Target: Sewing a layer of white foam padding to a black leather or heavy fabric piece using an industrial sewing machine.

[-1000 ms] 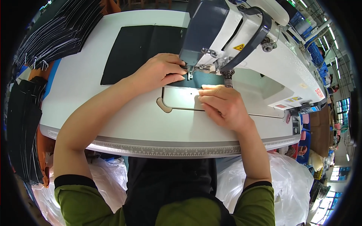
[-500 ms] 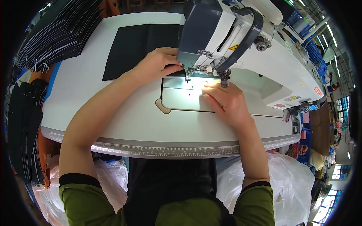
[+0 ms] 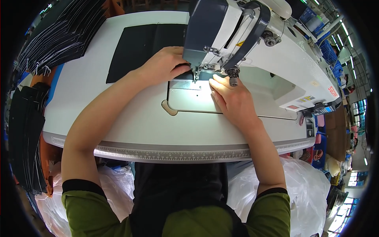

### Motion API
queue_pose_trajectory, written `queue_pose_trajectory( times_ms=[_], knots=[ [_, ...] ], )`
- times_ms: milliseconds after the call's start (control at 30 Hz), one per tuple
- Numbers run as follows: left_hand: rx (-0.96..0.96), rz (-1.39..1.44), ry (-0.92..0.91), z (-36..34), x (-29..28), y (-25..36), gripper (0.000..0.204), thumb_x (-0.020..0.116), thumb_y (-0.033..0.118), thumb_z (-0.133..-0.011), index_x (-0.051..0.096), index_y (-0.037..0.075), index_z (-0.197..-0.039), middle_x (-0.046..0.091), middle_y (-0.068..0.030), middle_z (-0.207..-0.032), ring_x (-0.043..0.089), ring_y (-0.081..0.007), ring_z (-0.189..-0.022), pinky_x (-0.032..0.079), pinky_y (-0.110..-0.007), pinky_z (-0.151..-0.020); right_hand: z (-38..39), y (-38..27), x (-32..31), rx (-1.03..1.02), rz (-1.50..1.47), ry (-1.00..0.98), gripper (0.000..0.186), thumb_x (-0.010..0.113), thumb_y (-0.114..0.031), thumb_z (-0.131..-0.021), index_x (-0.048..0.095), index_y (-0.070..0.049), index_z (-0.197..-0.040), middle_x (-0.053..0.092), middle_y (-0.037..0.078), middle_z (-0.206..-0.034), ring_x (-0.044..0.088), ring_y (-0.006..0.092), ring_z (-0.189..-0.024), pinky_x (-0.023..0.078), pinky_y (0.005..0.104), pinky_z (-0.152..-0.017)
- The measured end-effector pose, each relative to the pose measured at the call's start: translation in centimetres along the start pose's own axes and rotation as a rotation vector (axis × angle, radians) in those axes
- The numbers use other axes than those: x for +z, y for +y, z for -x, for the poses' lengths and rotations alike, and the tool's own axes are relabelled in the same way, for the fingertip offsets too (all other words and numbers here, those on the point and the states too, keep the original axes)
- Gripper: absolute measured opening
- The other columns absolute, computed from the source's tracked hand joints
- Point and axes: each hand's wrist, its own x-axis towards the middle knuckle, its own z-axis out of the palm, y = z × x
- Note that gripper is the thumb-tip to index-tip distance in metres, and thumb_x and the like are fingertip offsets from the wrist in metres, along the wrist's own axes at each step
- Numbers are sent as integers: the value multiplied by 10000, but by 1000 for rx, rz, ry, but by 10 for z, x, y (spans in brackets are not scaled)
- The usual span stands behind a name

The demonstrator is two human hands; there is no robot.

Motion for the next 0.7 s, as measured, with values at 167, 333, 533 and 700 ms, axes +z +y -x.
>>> queue_pose_trajectory(
  times_ms=[167, 333, 533, 700],
  knots=[
    [63, -376, 62, -7, 3, -17, 176, 703, 173, -919, 701, 20, -1006, 669, -101, -1032, 643, -282, -904, 525, -354, -824, -6, 8, 15, 33, -2, -106, 185, 690, -168, -906, 752, -68, -1049, 550, 62, -863, 545, 210, -811, 490, 341, -711],
    [-45, -561, 23, 16, -11, 7, 232, 705, 256, -914, 674, 50, -1016, 632, -94, -985, 620, -283, -863, 522, -350, -813, -2, 10, 12, 31, -45, -136, 303, 673, -209, -922, 702, -71, -1191, 625, 110, -1049, 604, 263, -988, 501, 359, -873],
    [-57, -527, 54, 88, -28, 59, 189, 729, 239, -865, 609, 94, -888, 579, -82, -905, 579, -263, -798, 499, -345, -737, 19, -38, -32, -49, -246, -382, 579, 680, -323, -931, 548, -101, -1449, 521, 131, -1516, 481, 348, -1388, 385, 442, -1148],
    [-103, -422, -16, 119, -34, 111, 170, 742, 197, -841, 599, 108, -864, 571, -67, -883, 571, -253, -758, 494, -342, -711, 63, -124, -39, -182, -288, -306, 643, 722, -347, -880, 543, -166, -1470, 442, 119, -1597, 384, 356, -1493, 314, 504, -1209]
  ],
)
